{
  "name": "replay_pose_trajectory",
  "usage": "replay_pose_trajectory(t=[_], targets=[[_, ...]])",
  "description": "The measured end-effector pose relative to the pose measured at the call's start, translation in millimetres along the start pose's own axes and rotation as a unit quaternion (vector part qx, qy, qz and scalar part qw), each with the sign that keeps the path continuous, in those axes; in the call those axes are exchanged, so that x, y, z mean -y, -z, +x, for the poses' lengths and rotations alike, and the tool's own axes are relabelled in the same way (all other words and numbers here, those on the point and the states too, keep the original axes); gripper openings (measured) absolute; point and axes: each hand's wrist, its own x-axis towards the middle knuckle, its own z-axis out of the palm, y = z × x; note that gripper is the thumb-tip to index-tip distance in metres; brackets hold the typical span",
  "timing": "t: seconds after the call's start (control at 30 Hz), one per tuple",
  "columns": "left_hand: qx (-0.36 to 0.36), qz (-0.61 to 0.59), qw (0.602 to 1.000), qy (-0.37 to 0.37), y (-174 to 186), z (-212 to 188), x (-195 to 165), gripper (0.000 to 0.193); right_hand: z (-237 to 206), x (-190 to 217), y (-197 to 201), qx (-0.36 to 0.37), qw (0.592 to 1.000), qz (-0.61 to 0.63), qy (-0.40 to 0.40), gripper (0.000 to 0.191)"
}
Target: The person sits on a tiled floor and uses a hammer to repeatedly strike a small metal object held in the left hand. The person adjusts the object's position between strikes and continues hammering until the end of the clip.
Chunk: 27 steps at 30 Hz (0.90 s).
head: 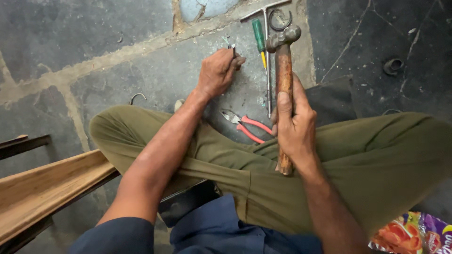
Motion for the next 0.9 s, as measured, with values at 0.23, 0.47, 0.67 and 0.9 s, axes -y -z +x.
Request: replay_pose_trajectory(t=[0.23, 0.47, 0.67, 0.9], targets=[[-0.007, 0.063, 0.994, -0.089, 1.4, 1.8, -2.8, 0.023, -7.5, 2.7, 0.5, -0.004, 0.998, -0.061, 0.033, 0.053], [0.007, 0.082, 0.989, -0.119, 2.6, 2.4, -0.2, 0.019, -10.1, 9.1, -10.8, 0.048, 0.985, -0.146, 0.076, 0.050], [-0.025, 0.085, 0.988, -0.126, -2.5, 2.2, 2.1, 0.022, -34.0, 34.9, 3.2, 0.018, 0.999, -0.034, 0.020, 0.054], [-0.018, 0.076, 0.989, -0.129, 2.5, 3.8, 1.6, 0.019, -24.5, 19.4, -8.7, -0.017, 0.994, 0.010, 0.105, 0.050]])
